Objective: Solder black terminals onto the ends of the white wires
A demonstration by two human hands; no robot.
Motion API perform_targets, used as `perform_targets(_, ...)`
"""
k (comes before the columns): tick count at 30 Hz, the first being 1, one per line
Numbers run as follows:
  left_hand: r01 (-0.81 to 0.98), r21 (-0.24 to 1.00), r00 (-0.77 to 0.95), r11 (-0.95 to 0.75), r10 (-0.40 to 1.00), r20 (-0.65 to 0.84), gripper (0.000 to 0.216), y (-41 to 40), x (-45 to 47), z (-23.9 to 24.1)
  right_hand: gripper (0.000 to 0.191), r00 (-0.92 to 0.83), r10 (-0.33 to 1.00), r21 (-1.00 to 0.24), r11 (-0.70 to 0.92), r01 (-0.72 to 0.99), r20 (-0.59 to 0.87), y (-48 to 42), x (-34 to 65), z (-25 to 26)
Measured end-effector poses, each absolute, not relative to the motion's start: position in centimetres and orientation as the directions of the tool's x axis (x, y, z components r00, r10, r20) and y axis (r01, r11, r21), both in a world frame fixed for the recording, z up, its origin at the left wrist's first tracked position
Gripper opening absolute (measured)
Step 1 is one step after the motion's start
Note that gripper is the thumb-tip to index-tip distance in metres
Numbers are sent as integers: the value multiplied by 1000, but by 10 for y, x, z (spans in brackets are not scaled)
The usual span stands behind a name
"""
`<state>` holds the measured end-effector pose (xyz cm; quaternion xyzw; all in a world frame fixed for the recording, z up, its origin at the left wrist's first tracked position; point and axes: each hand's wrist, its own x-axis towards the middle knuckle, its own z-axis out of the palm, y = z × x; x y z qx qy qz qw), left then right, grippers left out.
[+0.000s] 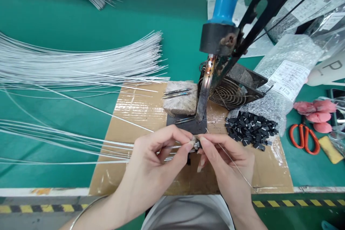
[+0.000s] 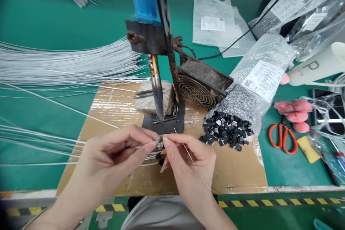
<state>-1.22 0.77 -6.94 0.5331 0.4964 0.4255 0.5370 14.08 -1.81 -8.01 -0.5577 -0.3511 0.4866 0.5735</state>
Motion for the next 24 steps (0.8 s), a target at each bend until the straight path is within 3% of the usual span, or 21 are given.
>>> perform_targets(7,58,996,131,67,989,-74,19,9,-9,-68,5,302,949,-995,-72,-64,-89,-21,142,-84)
perform_targets(12,101,990,98,100,989,-110,15,15,-6,-66,34,237,971,-988,-4,154,33,-27,147,-85)
perform_targets(16,136,984,99,111,987,-125,13,21,-7,-61,26,289,957,-981,-66,180,-12,-30,146,-80)
perform_targets(19,164,979,90,122,986,-138,13,25,-7,-59,12,282,959,-965,-40,259,36,-29,149,-79)
perform_targets(24,195,973,94,126,985,-146,14,31,-5,-59,21,155,975,-952,111,285,160,-23,159,-84)
